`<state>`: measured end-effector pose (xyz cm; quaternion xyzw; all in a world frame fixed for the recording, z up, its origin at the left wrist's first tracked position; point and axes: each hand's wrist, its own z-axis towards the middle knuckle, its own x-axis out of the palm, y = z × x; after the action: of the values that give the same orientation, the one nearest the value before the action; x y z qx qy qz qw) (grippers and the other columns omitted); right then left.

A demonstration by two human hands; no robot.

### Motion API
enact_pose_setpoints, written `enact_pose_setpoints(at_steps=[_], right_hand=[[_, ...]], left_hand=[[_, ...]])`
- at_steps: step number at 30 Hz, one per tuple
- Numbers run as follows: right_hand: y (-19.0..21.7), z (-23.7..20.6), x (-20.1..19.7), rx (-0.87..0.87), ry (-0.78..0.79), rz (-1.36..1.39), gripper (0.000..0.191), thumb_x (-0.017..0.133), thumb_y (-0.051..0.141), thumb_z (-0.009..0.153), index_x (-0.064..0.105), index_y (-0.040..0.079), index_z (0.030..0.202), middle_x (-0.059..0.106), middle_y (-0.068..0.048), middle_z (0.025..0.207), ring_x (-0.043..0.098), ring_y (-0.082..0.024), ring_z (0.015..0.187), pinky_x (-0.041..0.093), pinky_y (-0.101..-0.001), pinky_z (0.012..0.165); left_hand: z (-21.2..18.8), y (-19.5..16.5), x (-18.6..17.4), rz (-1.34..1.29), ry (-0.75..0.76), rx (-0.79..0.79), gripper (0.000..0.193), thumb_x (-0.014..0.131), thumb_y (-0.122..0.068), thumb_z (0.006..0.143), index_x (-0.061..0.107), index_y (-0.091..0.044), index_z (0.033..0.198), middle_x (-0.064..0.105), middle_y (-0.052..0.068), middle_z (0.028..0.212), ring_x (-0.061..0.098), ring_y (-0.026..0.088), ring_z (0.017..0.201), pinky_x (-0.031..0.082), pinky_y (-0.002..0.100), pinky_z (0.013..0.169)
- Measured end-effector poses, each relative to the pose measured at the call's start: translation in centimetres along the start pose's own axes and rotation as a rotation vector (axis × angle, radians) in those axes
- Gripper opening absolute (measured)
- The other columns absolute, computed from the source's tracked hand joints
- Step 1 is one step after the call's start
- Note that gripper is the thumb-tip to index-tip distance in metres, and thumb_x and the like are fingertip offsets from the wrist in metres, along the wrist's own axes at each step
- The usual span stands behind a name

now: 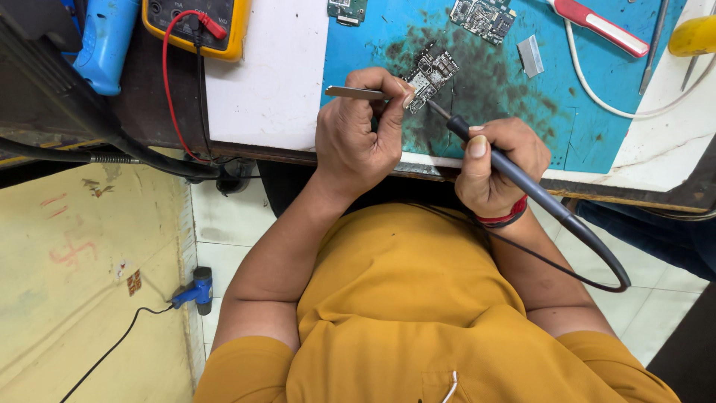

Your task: The person solders components on a small circuit board at a workbench, holding the board steady with one hand while applying a soldering iron with the other, and uses a small metal tool to work on the board's components throughout the episode.

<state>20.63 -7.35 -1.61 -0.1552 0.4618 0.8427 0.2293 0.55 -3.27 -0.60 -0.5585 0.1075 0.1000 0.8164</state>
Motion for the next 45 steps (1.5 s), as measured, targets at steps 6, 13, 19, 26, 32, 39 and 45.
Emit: enact_pose_setpoints(at_steps=[6, 13, 19, 26, 32, 39, 45], right_hand=[[0.06, 0.08, 0.07, -0.004, 0.002, -0.014, 0.012, 0.061, 0.010, 0.109, 0.056, 0.000, 0.103, 0.066, -0.014, 0.087, 0.063, -0.025, 0.065, 0.049, -0.0338, 0.062], [0.14, 0.24, 0.05, -0.003, 0.000, 0.005, 0.011, 0.060, 0.009, 0.108, 0.056, 0.000, 0.103, 0.066, -0.014, 0.086, 0.063, -0.023, 0.063, 0.049, -0.0327, 0.060], [0.22, 0.24, 0.00, -0.006, -0.006, 0.011, 0.012, 0.060, 0.010, 0.110, 0.055, 0.001, 0.103, 0.067, -0.013, 0.086, 0.064, -0.023, 0.065, 0.050, -0.0327, 0.062], [0.25, 0.28, -0.15, 0.007, -0.006, 0.006, 0.012, 0.060, 0.010, 0.109, 0.055, 0.000, 0.102, 0.066, -0.013, 0.085, 0.062, -0.023, 0.064, 0.048, -0.0330, 0.061], [0.29, 0.31, -0.12, 0.018, 0.001, 0.004, 0.012, 0.060, 0.009, 0.109, 0.055, 0.000, 0.102, 0.064, -0.012, 0.084, 0.062, -0.023, 0.063, 0.048, -0.0332, 0.060], [0.15, 0.32, -0.19, 0.022, 0.009, -0.004, 0.011, 0.060, 0.008, 0.110, 0.055, 0.000, 0.104, 0.065, -0.013, 0.086, 0.063, -0.024, 0.065, 0.048, -0.0335, 0.062], [0.27, 0.37, -0.08, 0.025, -0.017, -0.021, 0.012, 0.059, 0.009, 0.110, 0.055, 0.000, 0.103, 0.066, -0.013, 0.086, 0.062, -0.025, 0.066, 0.048, -0.0340, 0.063]], left_hand=[[-0.02, 0.14, 0.08, 0.004, -0.003, 0.012, 0.014, 0.065, -0.006, 0.108, 0.051, -0.008, 0.112, 0.073, 0.006, 0.100, 0.077, 0.013, 0.085, 0.063, 0.022, 0.067], [0.00, 0.01, 0.08, 0.029, 0.000, 0.009, 0.016, 0.066, -0.006, 0.107, 0.051, -0.007, 0.111, 0.073, 0.006, 0.099, 0.076, 0.013, 0.082, 0.062, 0.024, 0.070], [-0.04, 0.07, 0.07, 0.016, 0.000, 0.026, 0.016, 0.066, -0.006, 0.107, 0.051, -0.007, 0.112, 0.072, 0.007, 0.101, 0.077, 0.014, 0.086, 0.063, 0.022, 0.068], [0.02, -0.12, 0.13, 0.015, 0.001, 0.013, 0.015, 0.066, -0.006, 0.107, 0.051, -0.007, 0.111, 0.073, 0.006, 0.100, 0.077, 0.013, 0.085, 0.064, 0.023, 0.070], [0.05, -0.19, 0.12, 0.015, 0.000, 0.007, 0.015, 0.066, -0.006, 0.108, 0.051, -0.007, 0.112, 0.073, 0.006, 0.101, 0.077, 0.013, 0.086, 0.064, 0.023, 0.071], [0.07, -0.21, 0.23, 0.008, 0.006, -0.005, 0.016, 0.066, -0.005, 0.107, 0.051, -0.006, 0.111, 0.074, 0.006, 0.100, 0.076, 0.013, 0.082, 0.062, 0.022, 0.068], [0.19, -0.17, 0.20, 0.024, -0.005, 0.019, 0.014, 0.066, -0.005, 0.107, 0.052, -0.007, 0.110, 0.073, 0.006, 0.100, 0.076, 0.014, 0.083, 0.062, 0.022, 0.068]])
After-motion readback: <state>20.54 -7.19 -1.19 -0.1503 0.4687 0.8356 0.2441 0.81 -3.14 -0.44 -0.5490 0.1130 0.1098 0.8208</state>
